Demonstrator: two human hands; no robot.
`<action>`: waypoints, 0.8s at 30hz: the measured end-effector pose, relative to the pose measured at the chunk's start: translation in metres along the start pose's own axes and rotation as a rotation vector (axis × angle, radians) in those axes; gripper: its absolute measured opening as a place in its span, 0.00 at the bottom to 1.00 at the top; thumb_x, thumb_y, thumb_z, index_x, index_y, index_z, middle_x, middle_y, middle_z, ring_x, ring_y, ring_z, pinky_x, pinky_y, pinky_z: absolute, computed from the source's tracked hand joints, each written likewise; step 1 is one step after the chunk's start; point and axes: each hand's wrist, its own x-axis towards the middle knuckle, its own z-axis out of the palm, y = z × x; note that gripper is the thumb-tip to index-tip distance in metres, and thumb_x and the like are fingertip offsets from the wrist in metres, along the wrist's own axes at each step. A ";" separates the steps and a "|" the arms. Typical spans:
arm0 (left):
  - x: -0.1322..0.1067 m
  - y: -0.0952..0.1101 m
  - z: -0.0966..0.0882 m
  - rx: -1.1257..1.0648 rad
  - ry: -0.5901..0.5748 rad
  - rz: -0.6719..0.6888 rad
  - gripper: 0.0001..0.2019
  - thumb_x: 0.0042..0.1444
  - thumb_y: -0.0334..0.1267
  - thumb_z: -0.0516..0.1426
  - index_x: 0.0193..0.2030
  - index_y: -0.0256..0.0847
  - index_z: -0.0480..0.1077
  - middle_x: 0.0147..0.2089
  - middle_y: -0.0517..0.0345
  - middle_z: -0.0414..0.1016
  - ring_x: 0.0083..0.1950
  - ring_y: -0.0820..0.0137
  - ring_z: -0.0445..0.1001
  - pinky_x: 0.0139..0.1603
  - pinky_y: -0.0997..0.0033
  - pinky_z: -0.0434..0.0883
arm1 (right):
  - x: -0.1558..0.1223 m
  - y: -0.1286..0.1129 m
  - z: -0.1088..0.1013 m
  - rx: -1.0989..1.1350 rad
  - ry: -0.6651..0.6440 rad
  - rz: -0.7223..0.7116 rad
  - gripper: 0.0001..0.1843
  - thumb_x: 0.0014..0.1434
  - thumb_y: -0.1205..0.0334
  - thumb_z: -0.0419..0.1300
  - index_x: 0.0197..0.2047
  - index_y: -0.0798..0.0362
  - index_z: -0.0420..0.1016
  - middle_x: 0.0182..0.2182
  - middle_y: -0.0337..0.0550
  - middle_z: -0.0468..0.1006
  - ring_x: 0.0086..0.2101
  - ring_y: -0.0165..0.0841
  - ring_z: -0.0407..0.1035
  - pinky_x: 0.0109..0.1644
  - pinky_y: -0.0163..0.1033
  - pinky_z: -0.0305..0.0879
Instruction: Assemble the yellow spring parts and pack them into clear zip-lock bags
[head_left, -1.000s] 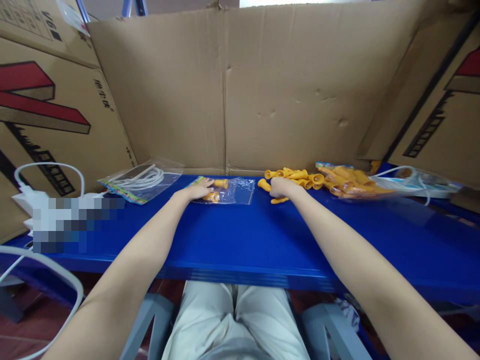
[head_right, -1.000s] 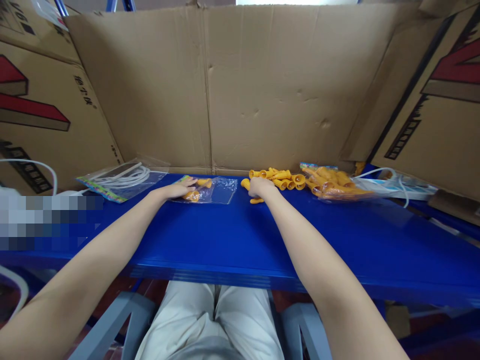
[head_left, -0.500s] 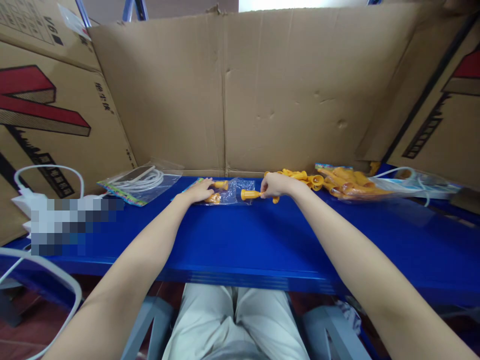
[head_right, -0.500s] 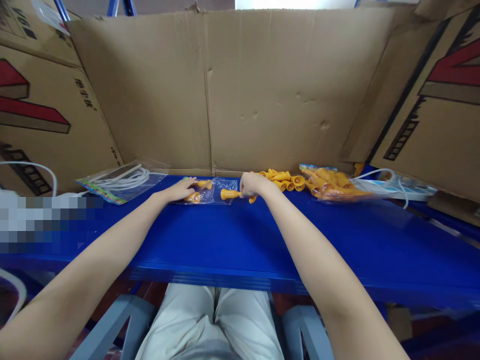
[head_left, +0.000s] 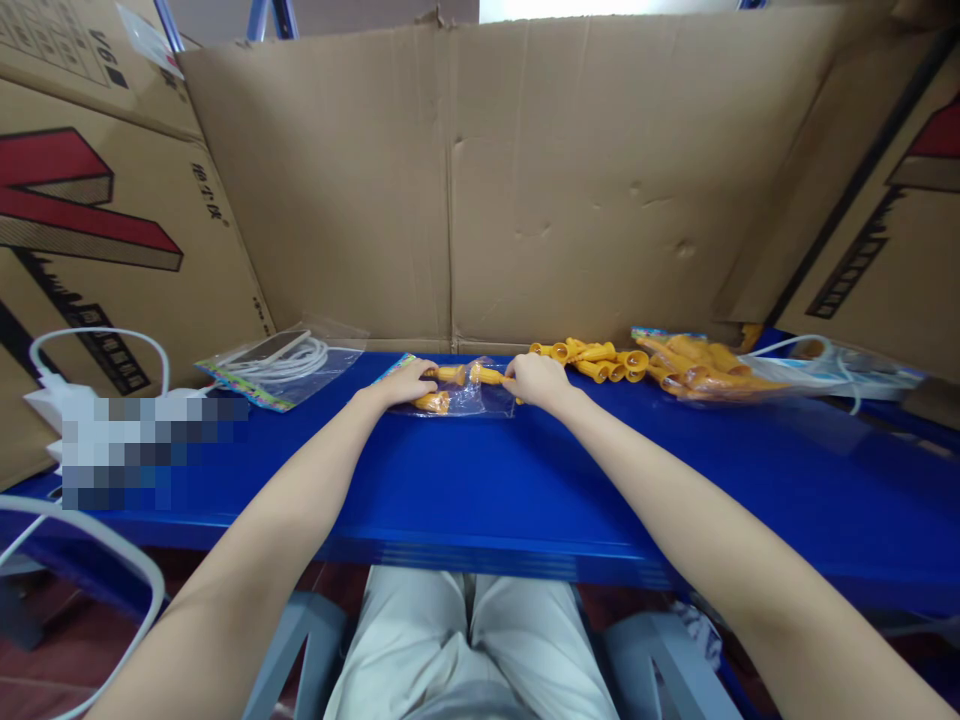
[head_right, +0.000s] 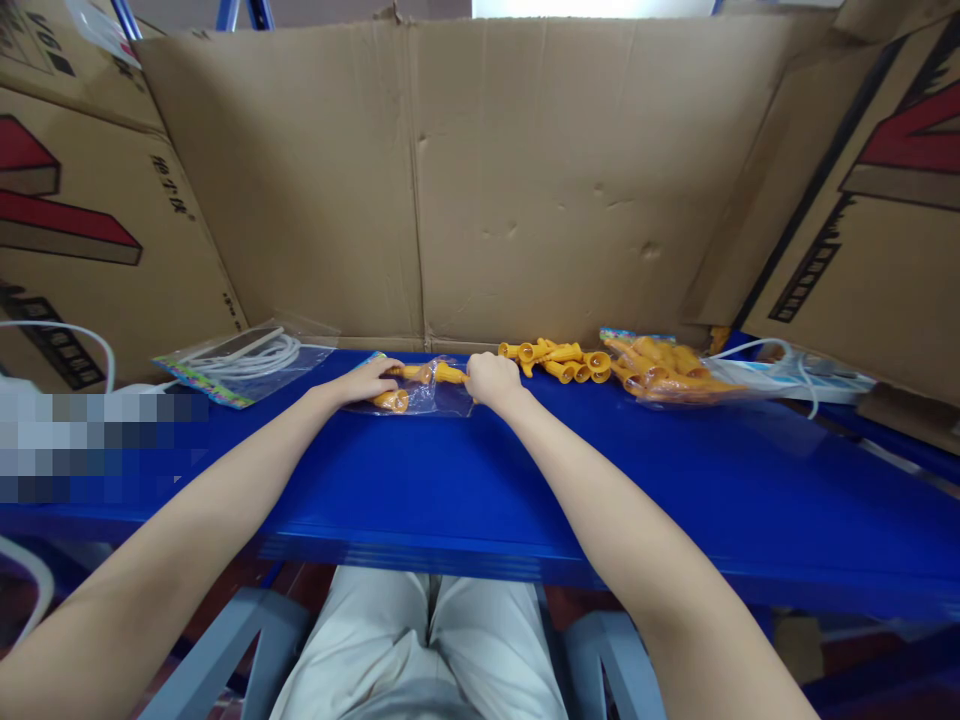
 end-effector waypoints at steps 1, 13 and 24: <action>0.000 -0.001 0.000 -0.011 0.004 -0.005 0.27 0.48 0.41 0.49 0.56 0.36 0.64 0.59 0.51 0.66 0.60 0.64 0.63 0.60 0.69 0.58 | 0.000 0.000 0.000 0.001 0.004 0.004 0.15 0.57 0.61 0.54 0.45 0.52 0.77 0.42 0.50 0.78 0.45 0.40 0.71 0.45 0.40 0.66; 0.000 -0.003 0.002 -0.166 0.026 0.033 0.19 0.45 0.40 0.51 0.45 0.39 0.67 0.48 0.54 0.70 0.51 0.64 0.68 0.52 0.67 0.64 | 0.000 -0.007 0.006 0.039 0.039 -0.017 0.15 0.56 0.61 0.54 0.43 0.52 0.78 0.39 0.50 0.79 0.43 0.41 0.73 0.44 0.41 0.66; 0.004 -0.006 0.003 -0.262 0.066 0.067 0.11 0.43 0.38 0.51 0.34 0.39 0.67 0.39 0.55 0.72 0.43 0.64 0.71 0.45 0.67 0.66 | -0.002 -0.007 0.004 0.007 0.053 -0.009 0.16 0.56 0.63 0.54 0.44 0.55 0.78 0.40 0.52 0.79 0.43 0.41 0.72 0.44 0.41 0.66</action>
